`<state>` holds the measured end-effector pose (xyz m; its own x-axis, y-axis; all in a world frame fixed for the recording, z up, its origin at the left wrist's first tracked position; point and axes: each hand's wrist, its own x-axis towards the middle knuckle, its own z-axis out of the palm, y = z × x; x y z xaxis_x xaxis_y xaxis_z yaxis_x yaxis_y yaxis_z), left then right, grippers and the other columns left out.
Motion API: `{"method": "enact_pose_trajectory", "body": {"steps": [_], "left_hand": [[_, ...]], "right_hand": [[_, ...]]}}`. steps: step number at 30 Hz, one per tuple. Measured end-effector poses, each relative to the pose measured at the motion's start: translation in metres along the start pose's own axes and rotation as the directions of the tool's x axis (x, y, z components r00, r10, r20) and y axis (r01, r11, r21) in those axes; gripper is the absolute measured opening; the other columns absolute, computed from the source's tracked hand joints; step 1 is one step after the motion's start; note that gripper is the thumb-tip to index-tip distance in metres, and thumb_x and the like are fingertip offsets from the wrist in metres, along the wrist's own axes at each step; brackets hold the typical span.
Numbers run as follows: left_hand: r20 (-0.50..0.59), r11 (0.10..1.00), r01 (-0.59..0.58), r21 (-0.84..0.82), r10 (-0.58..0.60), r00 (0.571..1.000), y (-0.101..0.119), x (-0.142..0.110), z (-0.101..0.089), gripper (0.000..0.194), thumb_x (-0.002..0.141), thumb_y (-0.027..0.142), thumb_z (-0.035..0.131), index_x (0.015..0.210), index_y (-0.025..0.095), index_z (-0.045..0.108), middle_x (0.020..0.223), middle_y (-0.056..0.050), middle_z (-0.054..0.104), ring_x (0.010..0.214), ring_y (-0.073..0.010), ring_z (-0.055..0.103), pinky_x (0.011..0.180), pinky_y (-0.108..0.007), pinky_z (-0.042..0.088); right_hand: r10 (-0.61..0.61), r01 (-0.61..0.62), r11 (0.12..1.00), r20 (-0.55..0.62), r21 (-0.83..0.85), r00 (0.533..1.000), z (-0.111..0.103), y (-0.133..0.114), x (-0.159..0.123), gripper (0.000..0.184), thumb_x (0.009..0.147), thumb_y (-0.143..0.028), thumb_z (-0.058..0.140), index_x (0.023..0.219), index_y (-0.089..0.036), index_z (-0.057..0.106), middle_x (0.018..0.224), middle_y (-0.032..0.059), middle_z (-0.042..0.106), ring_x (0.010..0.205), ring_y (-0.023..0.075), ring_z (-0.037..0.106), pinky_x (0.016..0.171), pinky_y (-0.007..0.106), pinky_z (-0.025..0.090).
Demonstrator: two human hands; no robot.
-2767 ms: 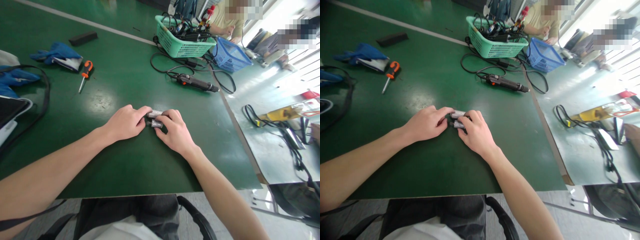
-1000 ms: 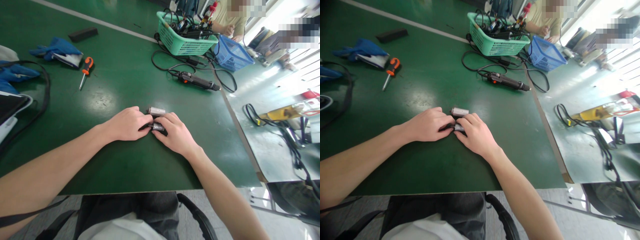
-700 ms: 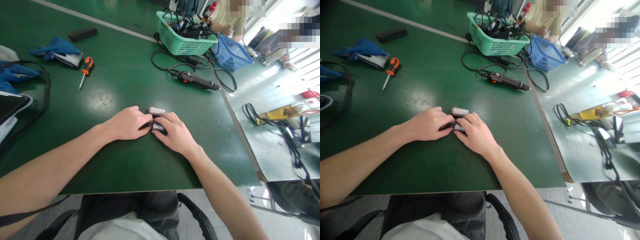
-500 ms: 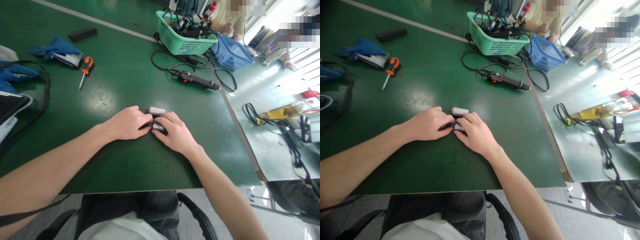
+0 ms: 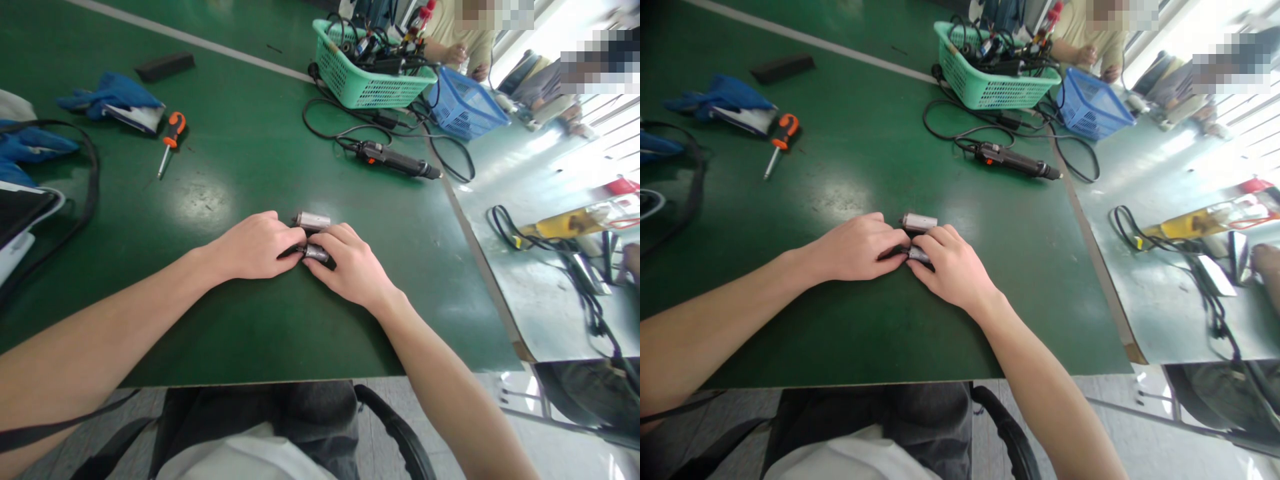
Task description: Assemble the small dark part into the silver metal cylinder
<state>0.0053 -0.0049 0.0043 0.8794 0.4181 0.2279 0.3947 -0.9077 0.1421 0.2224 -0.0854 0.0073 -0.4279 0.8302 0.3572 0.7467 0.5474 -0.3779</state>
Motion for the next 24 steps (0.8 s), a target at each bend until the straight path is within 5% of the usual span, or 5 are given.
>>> {"method": "enact_pose_trajectory", "body": {"steps": [24], "left_hand": [[-0.04, 1.0, -0.026, 0.007, 0.026, 0.999, -0.0007, -0.0004, 0.0012, 0.021, 0.098, 0.032, 0.051, 0.092, 0.019, 0.066, 0.074, -0.002, 0.071, 0.063, -0.0186, 0.061, 0.071, -0.035, 0.044]], "right_hand": [[0.012, -0.012, 1.0, 0.0, 0.009, 1.0, -0.0008, -0.0008, 0.0009, 0.014, 0.096, -0.026, 0.064, 0.109, -0.021, 0.066, 0.109, 0.0111, 0.07, 0.103, 0.0294, 0.063, 0.09, 0.045, 0.056]]}}
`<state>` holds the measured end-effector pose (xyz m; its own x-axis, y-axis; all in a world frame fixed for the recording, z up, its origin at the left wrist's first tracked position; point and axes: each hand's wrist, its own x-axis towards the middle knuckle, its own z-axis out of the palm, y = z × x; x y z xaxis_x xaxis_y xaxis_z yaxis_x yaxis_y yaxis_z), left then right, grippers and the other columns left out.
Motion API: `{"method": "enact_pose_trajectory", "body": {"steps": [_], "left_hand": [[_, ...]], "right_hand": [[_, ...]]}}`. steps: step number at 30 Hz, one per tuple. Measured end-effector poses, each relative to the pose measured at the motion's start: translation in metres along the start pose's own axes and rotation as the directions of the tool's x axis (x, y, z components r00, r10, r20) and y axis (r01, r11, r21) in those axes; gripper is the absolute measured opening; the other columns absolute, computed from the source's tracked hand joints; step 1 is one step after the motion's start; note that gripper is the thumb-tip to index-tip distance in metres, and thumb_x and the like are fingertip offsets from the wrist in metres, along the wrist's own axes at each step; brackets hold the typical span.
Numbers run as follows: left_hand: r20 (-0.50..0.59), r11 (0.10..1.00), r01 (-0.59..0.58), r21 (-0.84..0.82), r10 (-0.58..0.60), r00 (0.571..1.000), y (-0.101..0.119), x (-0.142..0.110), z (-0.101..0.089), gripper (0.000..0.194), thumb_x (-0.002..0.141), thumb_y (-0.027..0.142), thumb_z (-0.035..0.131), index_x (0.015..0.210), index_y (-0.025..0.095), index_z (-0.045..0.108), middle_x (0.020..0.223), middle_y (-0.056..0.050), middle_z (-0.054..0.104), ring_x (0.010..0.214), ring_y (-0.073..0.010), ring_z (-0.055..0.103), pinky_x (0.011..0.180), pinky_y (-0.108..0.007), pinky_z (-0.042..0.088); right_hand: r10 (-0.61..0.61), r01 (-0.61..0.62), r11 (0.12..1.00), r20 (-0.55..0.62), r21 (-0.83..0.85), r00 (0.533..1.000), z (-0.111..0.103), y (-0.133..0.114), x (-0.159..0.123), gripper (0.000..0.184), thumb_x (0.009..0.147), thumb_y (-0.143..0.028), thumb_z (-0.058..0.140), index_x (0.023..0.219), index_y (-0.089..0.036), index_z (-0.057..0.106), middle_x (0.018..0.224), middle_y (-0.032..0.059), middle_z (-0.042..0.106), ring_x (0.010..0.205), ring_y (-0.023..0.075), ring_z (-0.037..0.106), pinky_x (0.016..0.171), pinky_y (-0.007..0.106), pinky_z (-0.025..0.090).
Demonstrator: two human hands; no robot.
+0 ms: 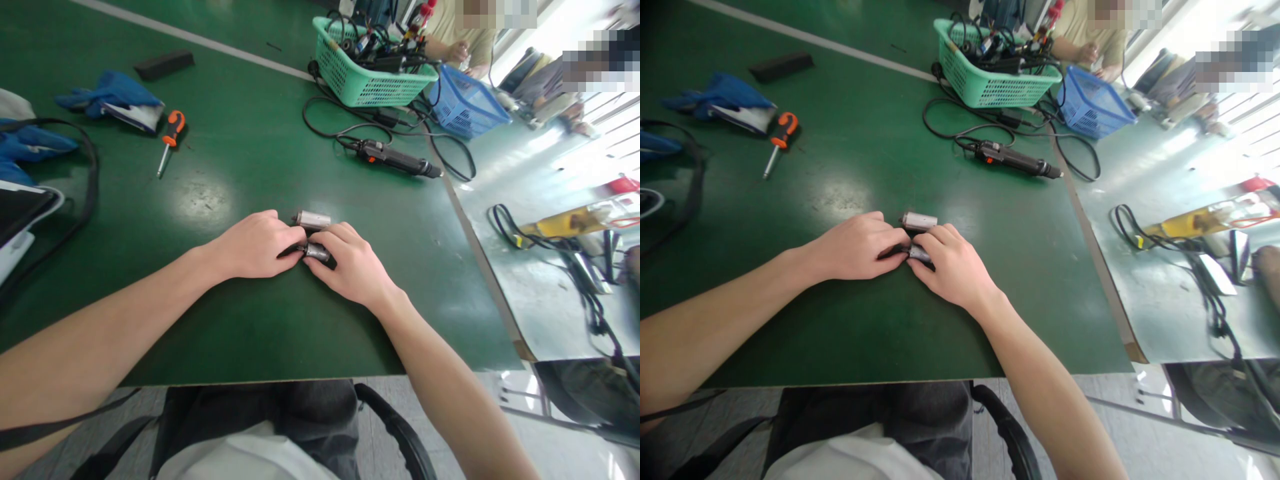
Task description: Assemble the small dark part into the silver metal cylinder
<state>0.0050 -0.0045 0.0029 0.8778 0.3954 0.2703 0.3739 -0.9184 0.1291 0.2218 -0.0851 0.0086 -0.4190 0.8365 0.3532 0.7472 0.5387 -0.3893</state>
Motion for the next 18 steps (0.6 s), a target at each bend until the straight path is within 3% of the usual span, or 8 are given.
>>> {"method": "enact_pose_trajectory", "body": {"steps": [18], "left_hand": [[-0.005, 1.0, 0.008, 0.007, -0.008, 1.0, -0.0005, -0.0003, 0.0011, 0.022, 0.098, 0.033, 0.051, 0.092, 0.02, 0.068, 0.074, -0.002, 0.071, 0.062, -0.0187, 0.059, 0.07, -0.034, 0.042]], "right_hand": [[0.015, -0.015, 1.0, 0.0, -0.01, 1.0, -0.0017, -0.0011, 0.0005, 0.014, 0.094, -0.024, 0.065, 0.107, -0.021, 0.066, 0.107, 0.0112, 0.07, 0.102, 0.0296, 0.063, 0.09, 0.045, 0.056]]}}
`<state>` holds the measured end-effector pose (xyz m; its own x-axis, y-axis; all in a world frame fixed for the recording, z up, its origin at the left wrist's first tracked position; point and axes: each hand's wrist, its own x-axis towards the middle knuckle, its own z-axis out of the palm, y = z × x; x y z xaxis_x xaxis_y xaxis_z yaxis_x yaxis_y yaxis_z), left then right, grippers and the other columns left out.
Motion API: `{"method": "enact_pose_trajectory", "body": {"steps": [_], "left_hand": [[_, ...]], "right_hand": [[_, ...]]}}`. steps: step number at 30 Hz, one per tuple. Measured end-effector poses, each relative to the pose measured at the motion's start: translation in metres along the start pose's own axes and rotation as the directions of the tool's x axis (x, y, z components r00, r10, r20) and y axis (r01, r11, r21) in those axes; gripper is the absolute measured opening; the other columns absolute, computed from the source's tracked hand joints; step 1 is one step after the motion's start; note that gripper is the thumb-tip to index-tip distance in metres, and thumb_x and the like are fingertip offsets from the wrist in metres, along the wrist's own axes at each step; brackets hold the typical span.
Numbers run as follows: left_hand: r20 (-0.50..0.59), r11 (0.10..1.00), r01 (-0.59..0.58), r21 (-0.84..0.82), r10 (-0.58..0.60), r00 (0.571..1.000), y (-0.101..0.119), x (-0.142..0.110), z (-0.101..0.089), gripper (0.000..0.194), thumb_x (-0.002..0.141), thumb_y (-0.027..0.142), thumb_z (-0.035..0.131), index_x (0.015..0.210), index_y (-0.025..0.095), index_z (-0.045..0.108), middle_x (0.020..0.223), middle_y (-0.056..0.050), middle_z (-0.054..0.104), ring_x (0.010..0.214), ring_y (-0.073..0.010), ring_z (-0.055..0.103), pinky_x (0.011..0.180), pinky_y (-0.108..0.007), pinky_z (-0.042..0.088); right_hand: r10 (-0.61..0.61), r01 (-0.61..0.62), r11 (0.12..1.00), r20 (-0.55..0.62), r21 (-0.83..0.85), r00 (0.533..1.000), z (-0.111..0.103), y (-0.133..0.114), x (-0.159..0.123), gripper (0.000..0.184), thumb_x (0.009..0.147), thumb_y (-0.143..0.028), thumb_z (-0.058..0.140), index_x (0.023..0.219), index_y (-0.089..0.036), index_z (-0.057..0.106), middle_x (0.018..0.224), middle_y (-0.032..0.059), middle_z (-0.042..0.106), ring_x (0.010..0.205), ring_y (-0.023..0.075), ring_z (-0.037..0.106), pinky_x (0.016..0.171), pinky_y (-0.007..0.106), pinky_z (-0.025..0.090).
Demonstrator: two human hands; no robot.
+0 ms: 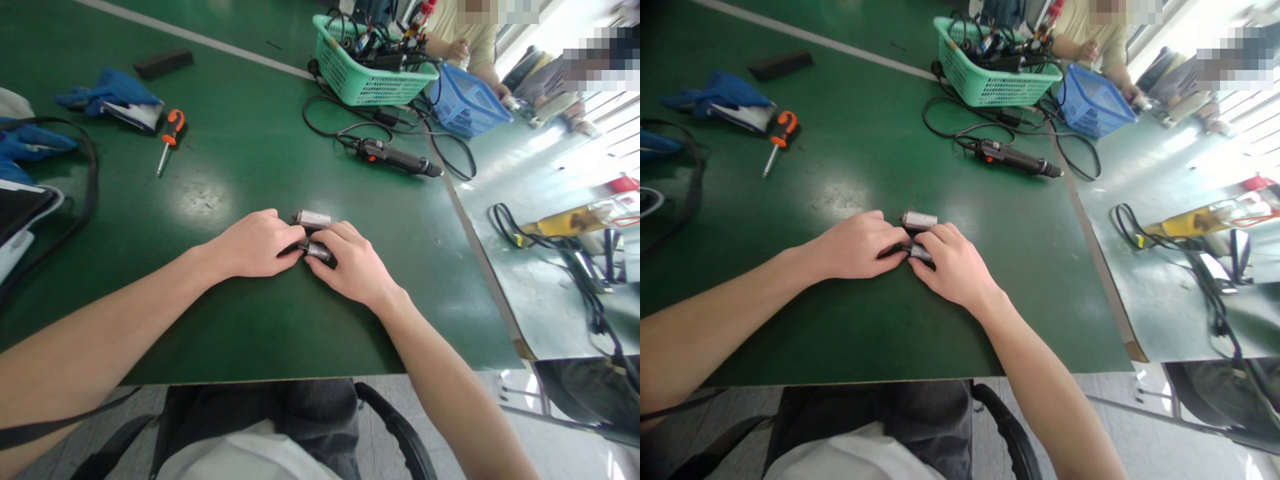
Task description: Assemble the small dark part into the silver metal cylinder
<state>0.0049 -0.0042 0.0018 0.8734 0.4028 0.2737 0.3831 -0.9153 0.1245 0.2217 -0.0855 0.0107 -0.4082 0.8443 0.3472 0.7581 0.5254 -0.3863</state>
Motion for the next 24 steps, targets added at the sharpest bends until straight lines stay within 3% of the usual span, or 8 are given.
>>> {"method": "enact_pose_trajectory", "body": {"steps": [24], "left_hand": [[-0.007, 1.0, 0.001, 0.004, -0.001, 1.0, 0.0006, 0.0003, -0.0015, 0.023, 0.097, 0.032, 0.051, 0.086, 0.02, 0.067, 0.072, -0.003, 0.07, 0.062, -0.0184, 0.06, 0.07, -0.034, 0.043]], "right_hand": [[0.013, -0.012, 1.0, 0.032, -0.004, 0.999, -0.0012, -0.0002, -0.0005, 0.017, 0.094, -0.024, 0.062, 0.111, -0.023, 0.066, 0.109, 0.0103, 0.07, 0.104, 0.0295, 0.062, 0.091, 0.045, 0.055]]}}
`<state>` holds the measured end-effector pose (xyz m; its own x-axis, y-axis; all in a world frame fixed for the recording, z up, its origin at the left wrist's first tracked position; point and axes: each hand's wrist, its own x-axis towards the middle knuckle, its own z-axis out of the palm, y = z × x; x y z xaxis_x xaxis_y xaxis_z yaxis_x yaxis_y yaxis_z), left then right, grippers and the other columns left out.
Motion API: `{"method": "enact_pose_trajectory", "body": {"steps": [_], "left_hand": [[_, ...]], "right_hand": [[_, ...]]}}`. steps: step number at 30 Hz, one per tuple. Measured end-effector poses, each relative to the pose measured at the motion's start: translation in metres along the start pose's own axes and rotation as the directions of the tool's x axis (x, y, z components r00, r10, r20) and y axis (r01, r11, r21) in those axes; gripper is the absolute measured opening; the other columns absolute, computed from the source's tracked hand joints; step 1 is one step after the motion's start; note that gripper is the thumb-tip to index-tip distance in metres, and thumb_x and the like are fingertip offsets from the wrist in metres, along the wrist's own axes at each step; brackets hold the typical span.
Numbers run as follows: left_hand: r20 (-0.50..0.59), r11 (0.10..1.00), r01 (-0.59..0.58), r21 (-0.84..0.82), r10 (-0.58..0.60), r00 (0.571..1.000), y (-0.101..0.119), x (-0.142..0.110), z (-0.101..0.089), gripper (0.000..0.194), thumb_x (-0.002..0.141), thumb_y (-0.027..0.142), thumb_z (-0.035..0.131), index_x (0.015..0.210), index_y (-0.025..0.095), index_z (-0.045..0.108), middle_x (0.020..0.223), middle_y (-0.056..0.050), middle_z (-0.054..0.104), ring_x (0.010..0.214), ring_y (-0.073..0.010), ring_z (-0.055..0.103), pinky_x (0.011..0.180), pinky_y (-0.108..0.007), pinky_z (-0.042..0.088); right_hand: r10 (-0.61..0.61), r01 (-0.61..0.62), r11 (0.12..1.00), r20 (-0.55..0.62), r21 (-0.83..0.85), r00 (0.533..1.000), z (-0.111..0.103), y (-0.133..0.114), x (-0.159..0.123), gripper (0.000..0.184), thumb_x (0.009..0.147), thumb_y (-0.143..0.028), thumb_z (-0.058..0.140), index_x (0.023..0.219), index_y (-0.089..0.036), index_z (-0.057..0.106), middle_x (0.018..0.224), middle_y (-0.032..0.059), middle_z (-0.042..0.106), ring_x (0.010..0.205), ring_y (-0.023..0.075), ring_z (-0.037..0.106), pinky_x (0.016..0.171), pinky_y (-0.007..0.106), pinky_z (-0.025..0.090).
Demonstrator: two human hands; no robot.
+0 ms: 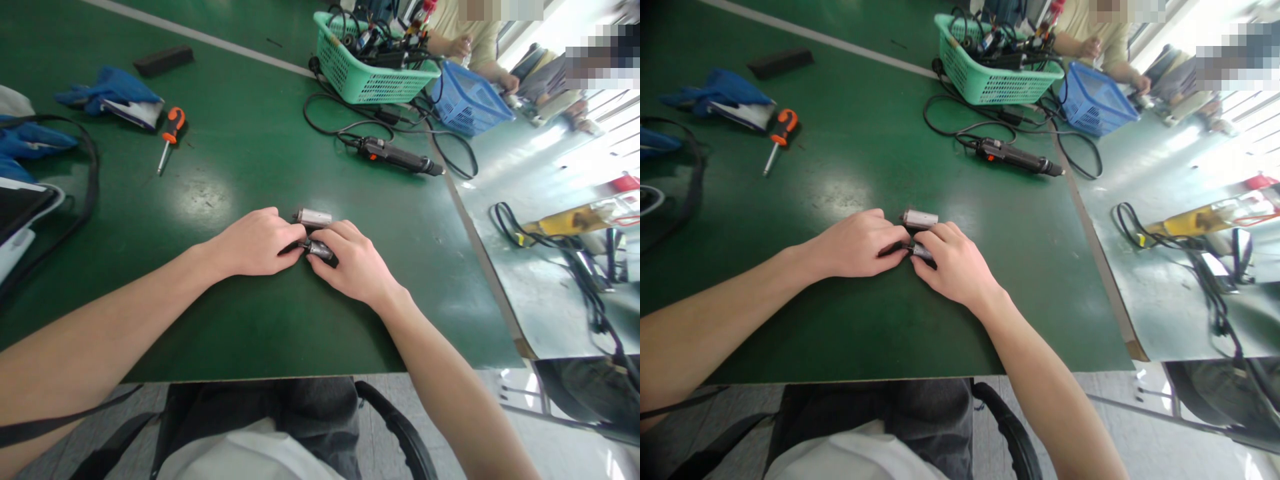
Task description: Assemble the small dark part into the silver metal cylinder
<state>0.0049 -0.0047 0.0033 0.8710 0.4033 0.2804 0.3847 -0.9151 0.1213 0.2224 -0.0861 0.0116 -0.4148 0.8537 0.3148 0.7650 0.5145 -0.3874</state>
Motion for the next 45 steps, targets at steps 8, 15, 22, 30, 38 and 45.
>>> {"method": "enact_pose_trajectory", "body": {"steps": [8, 15, 22, 30, 38, 45], "left_hand": [[-0.001, 1.0, 0.003, -0.005, -0.003, 1.0, 0.0004, 0.0001, 0.0004, 0.023, 0.097, 0.032, 0.051, 0.086, 0.02, 0.066, 0.07, -0.002, 0.07, 0.061, -0.018, 0.059, 0.069, -0.034, 0.043], [-0.002, 1.0, 0.002, -0.004, -0.002, 1.0, -0.0001, 0.0, 0.0002, 0.021, 0.097, 0.032, 0.051, 0.089, 0.02, 0.066, 0.072, -0.002, 0.071, 0.062, -0.018, 0.06, 0.069, -0.034, 0.043], [-0.004, 1.0, 0.004, -0.006, -0.004, 1.0, -0.0003, 0.0003, 0.0008, 0.02, 0.097, 0.031, 0.052, 0.09, 0.02, 0.067, 0.072, -0.002, 0.071, 0.062, -0.0174, 0.061, 0.069, -0.034, 0.043], [-0.006, 1.0, -0.001, -0.01, 0.001, 1.0, -0.0006, -0.0003, 0.0016, 0.021, 0.098, 0.032, 0.051, 0.093, 0.019, 0.067, 0.072, -0.001, 0.07, 0.061, -0.018, 0.06, 0.07, -0.034, 0.044], [-0.004, 1.0, -0.002, -0.029, 0.002, 1.0, -0.0029, -0.0004, 0.0021, 0.022, 0.099, 0.031, 0.052, 0.094, 0.019, 0.07, 0.075, -0.002, 0.073, 0.063, -0.017, 0.061, 0.069, -0.033, 0.043], [0.028, 0.996, -0.01, -0.091, 0.013, 1.0, -0.0077, -0.0013, 0.0053, 0.025, 0.101, 0.037, 0.054, 0.097, 0.022, 0.074, 0.084, -0.001, 0.077, 0.07, -0.0172, 0.065, 0.073, -0.033, 0.042]], "right_hand": [[0.018, -0.018, 1.0, 0.001, -0.006, 1.0, 0.0011, 0.0005, -0.0007, 0.018, 0.093, -0.023, 0.062, 0.111, -0.021, 0.065, 0.108, 0.0109, 0.07, 0.102, 0.0293, 0.062, 0.091, 0.044, 0.055], [0.018, -0.018, 1.0, 0.006, -0.008, 1.0, 0.001, 0.0002, -0.0002, 0.021, 0.093, -0.022, 0.061, 0.113, -0.022, 0.065, 0.11, 0.0108, 0.071, 0.103, 0.0298, 0.063, 0.092, 0.045, 0.055], [0.019, -0.019, 1.0, 0.005, -0.007, 1.0, 0.001, 0.0002, -0.0008, 0.019, 0.092, -0.022, 0.061, 0.111, -0.022, 0.065, 0.109, 0.0105, 0.07, 0.102, 0.0295, 0.063, 0.092, 0.045, 0.055], [0.022, -0.022, 1.0, 0.015, -0.005, 1.0, 0.0, -0.0006, -0.0002, 0.02, 0.092, -0.021, 0.061, 0.111, -0.021, 0.065, 0.109, 0.0106, 0.07, 0.103, 0.0294, 0.063, 0.092, 0.045, 0.055], [0.012, -0.012, 1.0, 0.016, 0.002, 1.0, -0.0007, 0.0004, -0.0004, 0.02, 0.092, -0.02, 0.061, 0.111, -0.023, 0.065, 0.11, 0.0095, 0.071, 0.104, 0.0293, 0.064, 0.091, 0.045, 0.056], [-0.036, 0.036, 0.999, 0.066, 0.008, 0.997, -0.0071, 0.0001, -0.0012, 0.02, 0.095, -0.019, 0.059, 0.114, -0.022, 0.062, 0.112, 0.0097, 0.071, 0.105, 0.0287, 0.062, 0.093, 0.046, 0.055]]}}
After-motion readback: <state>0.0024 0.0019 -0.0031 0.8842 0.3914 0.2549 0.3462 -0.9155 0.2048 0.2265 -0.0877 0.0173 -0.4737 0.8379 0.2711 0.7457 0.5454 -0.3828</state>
